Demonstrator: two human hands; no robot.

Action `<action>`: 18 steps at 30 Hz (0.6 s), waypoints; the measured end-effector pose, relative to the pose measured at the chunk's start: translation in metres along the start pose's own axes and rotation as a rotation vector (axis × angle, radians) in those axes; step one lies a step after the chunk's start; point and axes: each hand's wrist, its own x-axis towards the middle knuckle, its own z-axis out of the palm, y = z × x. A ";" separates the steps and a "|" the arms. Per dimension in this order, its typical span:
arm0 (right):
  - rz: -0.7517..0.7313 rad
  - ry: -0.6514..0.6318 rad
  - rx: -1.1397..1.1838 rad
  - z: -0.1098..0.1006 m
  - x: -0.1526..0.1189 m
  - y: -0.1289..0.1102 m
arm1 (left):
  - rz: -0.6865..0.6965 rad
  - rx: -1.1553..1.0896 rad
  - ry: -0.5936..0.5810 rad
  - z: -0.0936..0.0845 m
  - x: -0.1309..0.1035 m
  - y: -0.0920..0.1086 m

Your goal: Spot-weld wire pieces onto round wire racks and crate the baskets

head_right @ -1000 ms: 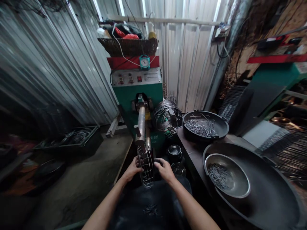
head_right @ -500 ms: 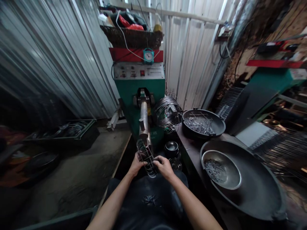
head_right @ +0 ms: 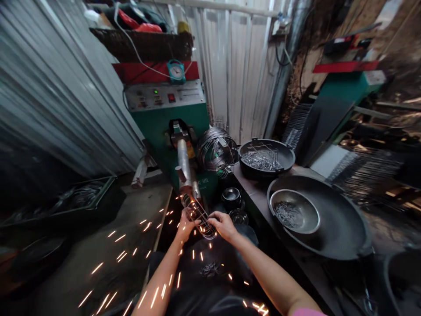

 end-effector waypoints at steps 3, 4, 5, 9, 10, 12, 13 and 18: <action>0.007 0.032 0.005 0.001 -0.003 0.000 | 0.048 -0.009 0.004 0.000 -0.004 0.000; 0.011 0.040 0.004 0.001 -0.003 0.000 | 0.043 -0.004 0.014 -0.001 -0.005 0.000; 0.014 0.044 0.001 0.001 -0.003 -0.002 | 0.031 -0.003 0.028 -0.001 -0.006 0.002; -0.004 0.035 -0.056 0.002 0.006 -0.011 | -0.033 -0.024 0.075 -0.002 -0.005 0.010; -0.013 0.037 -0.075 0.003 0.010 -0.013 | -0.048 -0.031 0.078 -0.001 -0.004 0.011; -0.019 0.047 -0.098 0.005 0.019 -0.018 | -0.083 -0.040 0.079 -0.001 -0.001 0.013; -0.017 0.053 -0.102 0.006 0.023 -0.020 | -0.099 -0.044 0.079 -0.001 0.000 0.014; -0.008 0.027 -0.062 0.001 0.027 -0.018 | -0.092 -0.071 0.065 -0.002 0.002 0.013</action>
